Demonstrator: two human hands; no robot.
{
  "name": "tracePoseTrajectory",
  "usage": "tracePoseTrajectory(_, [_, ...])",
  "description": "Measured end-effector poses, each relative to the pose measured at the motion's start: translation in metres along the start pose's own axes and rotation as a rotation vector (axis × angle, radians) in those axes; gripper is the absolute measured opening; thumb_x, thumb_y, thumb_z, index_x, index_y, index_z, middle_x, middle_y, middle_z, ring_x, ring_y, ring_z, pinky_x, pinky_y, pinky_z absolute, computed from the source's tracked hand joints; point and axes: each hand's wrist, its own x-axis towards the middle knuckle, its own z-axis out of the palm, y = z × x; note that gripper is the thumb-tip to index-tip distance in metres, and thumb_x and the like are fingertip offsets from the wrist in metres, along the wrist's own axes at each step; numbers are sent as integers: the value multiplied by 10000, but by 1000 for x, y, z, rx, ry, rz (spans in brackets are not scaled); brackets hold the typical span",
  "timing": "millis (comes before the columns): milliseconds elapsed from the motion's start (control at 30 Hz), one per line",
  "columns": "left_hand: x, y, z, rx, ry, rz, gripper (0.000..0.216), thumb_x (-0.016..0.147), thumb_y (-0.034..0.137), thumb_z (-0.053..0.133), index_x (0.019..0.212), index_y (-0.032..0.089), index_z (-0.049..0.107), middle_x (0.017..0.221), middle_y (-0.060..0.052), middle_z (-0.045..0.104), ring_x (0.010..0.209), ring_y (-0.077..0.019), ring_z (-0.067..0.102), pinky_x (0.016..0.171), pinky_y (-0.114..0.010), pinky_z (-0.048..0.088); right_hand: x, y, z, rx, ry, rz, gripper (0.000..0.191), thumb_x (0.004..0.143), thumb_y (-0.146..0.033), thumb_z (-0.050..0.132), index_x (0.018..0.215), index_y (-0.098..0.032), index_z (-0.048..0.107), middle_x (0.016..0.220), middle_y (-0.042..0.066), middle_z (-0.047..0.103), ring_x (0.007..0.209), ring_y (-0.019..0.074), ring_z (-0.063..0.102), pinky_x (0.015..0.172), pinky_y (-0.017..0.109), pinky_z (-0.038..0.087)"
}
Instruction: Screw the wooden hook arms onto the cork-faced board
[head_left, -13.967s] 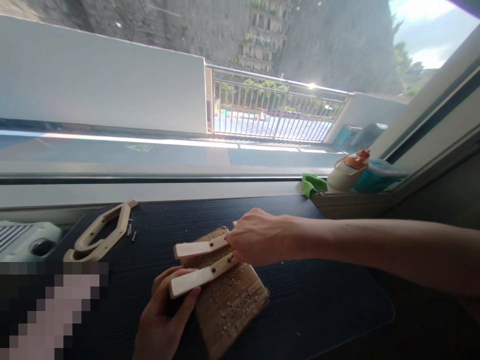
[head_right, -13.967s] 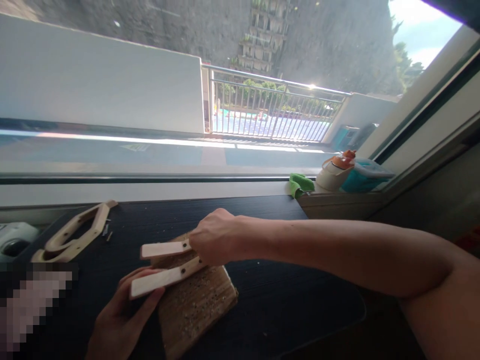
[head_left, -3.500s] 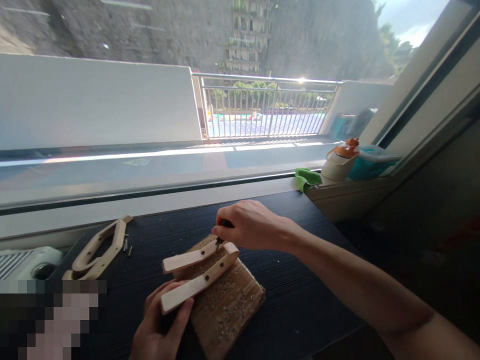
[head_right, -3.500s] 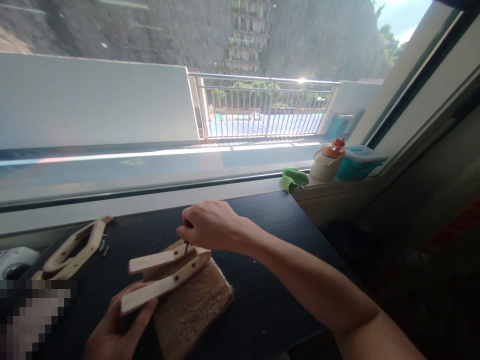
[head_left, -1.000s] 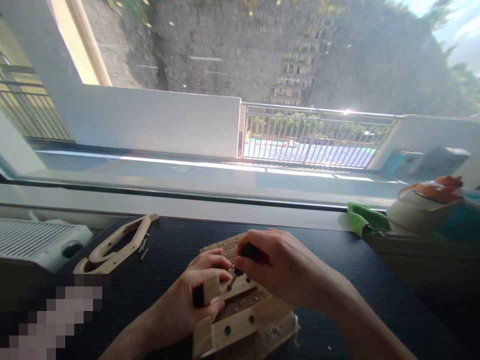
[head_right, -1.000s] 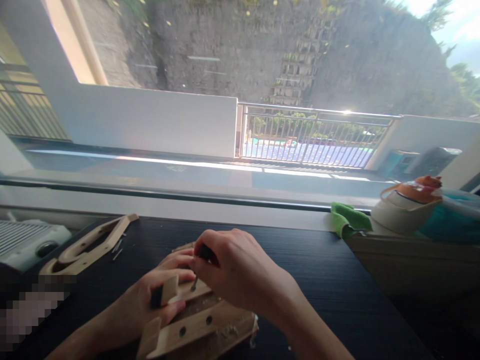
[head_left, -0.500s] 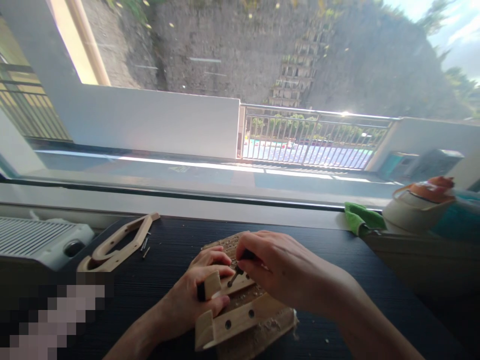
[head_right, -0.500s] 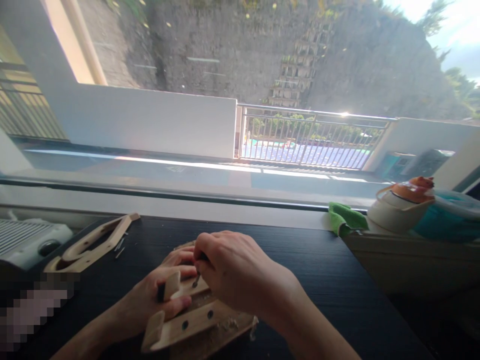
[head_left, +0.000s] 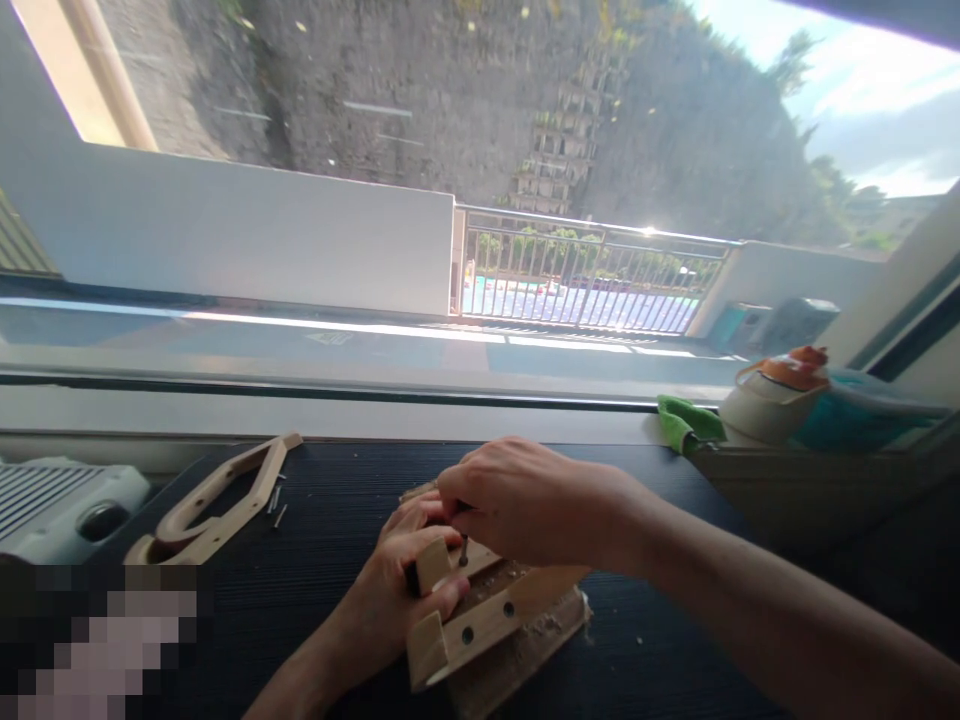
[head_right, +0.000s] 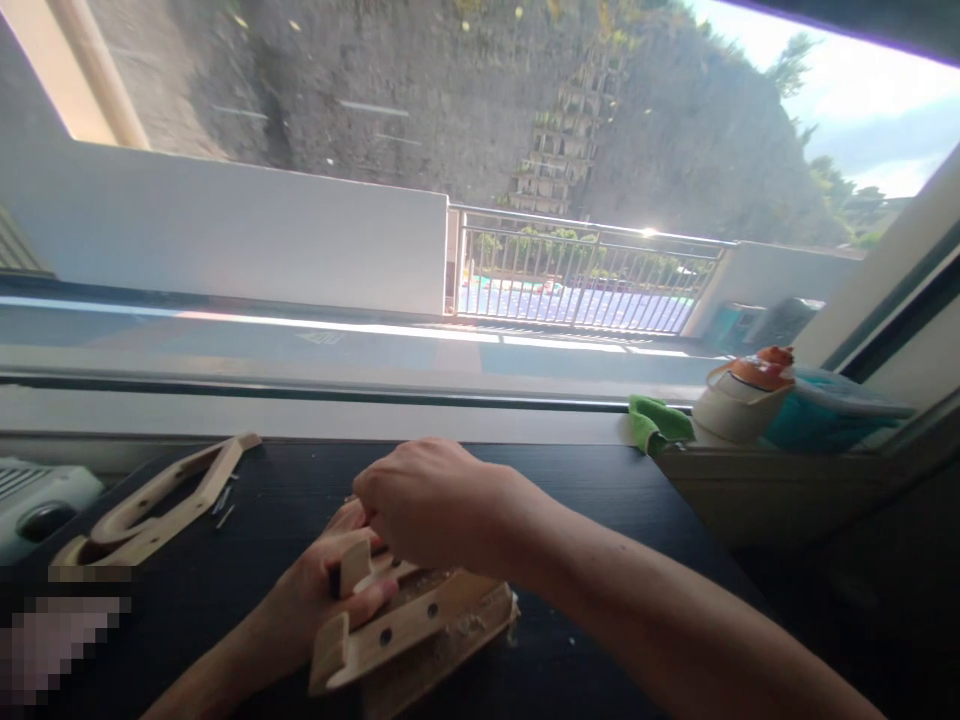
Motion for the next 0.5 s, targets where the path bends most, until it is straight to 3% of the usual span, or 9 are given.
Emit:
tracePoseTrajectory(167, [0, -4, 2, -8, 39, 44, 143, 691, 179, 618, 829, 209, 641, 1131, -64, 590, 1169, -279, 455, 1028, -462, 359, -3, -7, 6, -60, 116, 123, 237, 919, -320, 412, 914, -138, 564, 772, 73, 666, 663, 176, 604, 530, 274, 295])
tracePoseTrajectory(300, [0, -5, 1, 17, 51, 21, 101, 685, 202, 632, 785, 212, 631, 1061, -52, 612, 1093, -270, 508, 966, -435, 427, 0, -10, -1, -74, 67, 96, 232, 919, -308, 377, 918, -152, 549, 754, 65, 664, 649, 182, 608, 500, 269, 273])
tracePoseTrajectory(500, [0, -9, 2, 38, 47, 29, 156, 699, 207, 637, 853, 224, 626, 1083, -62, 600, 1089, -259, 514, 968, -437, 428, -4, -6, -5, -21, 0, 4, 99, 853, -194, 480, 798, -150, 550, 781, 67, 664, 710, 160, 610, 531, 251, 314])
